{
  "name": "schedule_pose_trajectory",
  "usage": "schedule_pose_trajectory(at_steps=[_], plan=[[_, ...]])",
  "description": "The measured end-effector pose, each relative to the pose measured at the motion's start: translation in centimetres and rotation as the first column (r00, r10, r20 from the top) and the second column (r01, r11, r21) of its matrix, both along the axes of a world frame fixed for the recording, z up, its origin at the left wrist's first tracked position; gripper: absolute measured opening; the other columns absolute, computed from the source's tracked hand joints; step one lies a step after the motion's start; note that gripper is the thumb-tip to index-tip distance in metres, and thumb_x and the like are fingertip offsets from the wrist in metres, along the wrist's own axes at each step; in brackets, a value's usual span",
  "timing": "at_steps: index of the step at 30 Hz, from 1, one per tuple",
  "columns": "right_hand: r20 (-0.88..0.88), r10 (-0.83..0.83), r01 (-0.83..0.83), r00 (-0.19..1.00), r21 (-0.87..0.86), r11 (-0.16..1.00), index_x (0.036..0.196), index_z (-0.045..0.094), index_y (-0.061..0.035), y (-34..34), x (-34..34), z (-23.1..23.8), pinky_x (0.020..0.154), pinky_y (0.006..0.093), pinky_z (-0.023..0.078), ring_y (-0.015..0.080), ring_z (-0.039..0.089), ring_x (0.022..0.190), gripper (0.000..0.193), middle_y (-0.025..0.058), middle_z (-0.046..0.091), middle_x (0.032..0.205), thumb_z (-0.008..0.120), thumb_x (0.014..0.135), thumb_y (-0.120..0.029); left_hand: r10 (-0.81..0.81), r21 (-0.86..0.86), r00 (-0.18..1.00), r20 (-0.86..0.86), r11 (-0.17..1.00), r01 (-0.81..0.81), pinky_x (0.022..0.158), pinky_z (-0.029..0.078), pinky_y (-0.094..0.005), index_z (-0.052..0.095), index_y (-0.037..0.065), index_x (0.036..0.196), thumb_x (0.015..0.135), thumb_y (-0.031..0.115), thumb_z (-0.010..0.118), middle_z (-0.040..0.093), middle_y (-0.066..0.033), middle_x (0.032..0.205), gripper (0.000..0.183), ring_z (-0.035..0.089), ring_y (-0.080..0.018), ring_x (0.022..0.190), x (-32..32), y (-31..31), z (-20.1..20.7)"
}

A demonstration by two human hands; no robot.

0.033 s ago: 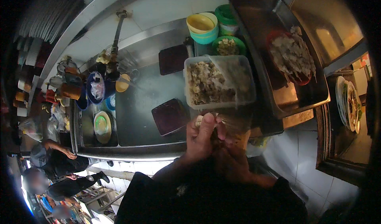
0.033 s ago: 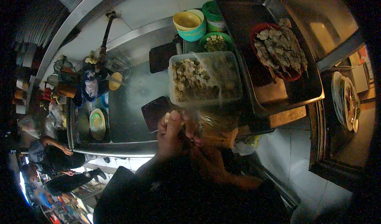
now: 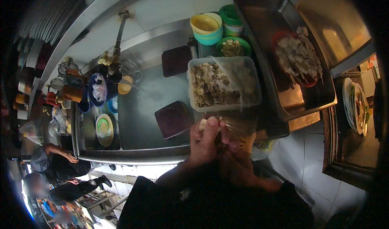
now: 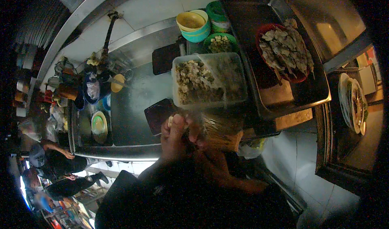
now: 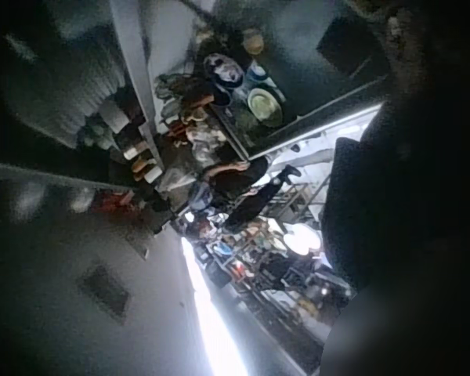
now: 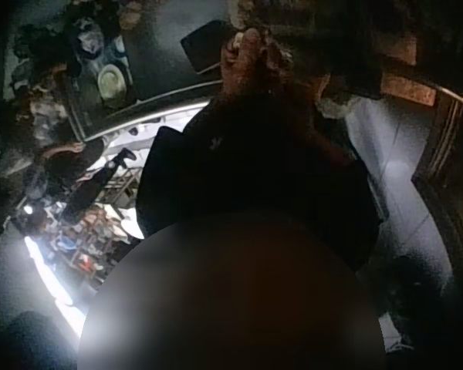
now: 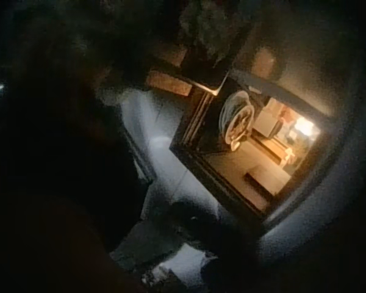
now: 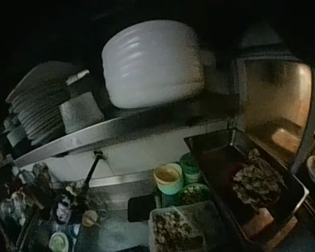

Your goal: The person repeatedly takes portions of a shredded mixture from a plastic container and wraps them around wooden skewers. The assembled skewers are placed into a red bowl. The person occasionally transfers loose mixture from the bowl back into the container.

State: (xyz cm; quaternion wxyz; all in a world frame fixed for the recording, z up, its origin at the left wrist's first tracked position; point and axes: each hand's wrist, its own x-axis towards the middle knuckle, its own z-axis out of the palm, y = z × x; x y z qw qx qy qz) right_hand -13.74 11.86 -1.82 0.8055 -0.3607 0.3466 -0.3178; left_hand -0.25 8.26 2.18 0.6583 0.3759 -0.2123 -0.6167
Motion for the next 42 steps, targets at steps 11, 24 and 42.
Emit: schedule_pose_trajectory(at_steps=[11, 24, 42], plan=[[0.056, -0.093, 0.093, 0.994, 0.008, 0.996, 0.095, 0.053, -0.0088, -0.3, 1.4, -0.5, 0.057, 0.0222, 0.036, 0.0056, 0.042, 0.070, 0.011, -0.0052, 0.049, 0.079, 0.048, 0.092, -0.018, 0.013, 0.031, 0.999, 0.039, 0.999, -0.014, 0.050, 0.044, -0.0278, 0.050, 0.002, 0.090, 0.094, 0.029, 0.041, 0.054, -0.0080, 0.064, 0.028, 0.056, -0.0174, 0.056, 0.2, 0.6, -1.5], [0.003, 0.000, -0.001, 1.000, 0.098, 0.995, 0.110, 0.052, -0.0052, -0.2, 1.7, -1.4, 0.054, 0.0248, 0.040, 0.0095, 0.048, 0.066, 0.024, 0.0017, 0.054, 0.085, 0.045, 0.093, -0.021, 0.047, 0.046, 0.974, 0.223, 0.997, -0.059, 0.056, 0.045, -0.0267, 0.056, 0.002, 0.084, 0.092, 0.025, 0.043, 0.059, -0.0089, 0.067, 0.028, 0.058, -0.0144, 0.064, 0.6, 1.1, -1.7], [-0.732, 0.383, -0.766, 0.564, -0.289, 0.575, 0.112, 0.046, -0.0013, -2.2, 1.8, 0.8, 0.073, 0.0342, 0.048, 0.0279, 0.057, 0.090, 0.027, 0.0141, 0.053, 0.110, 0.040, 0.091, -0.016, -0.172, 0.240, 0.944, 0.281, 0.965, 0.104, 0.066, 0.048, -0.0321, 0.056, 0.001, 0.094, 0.091, 0.022, 0.043, 0.062, -0.0100, 0.089, 0.025, 0.057, -0.0209, 0.076, 3.2, 2.3, -4.9]])
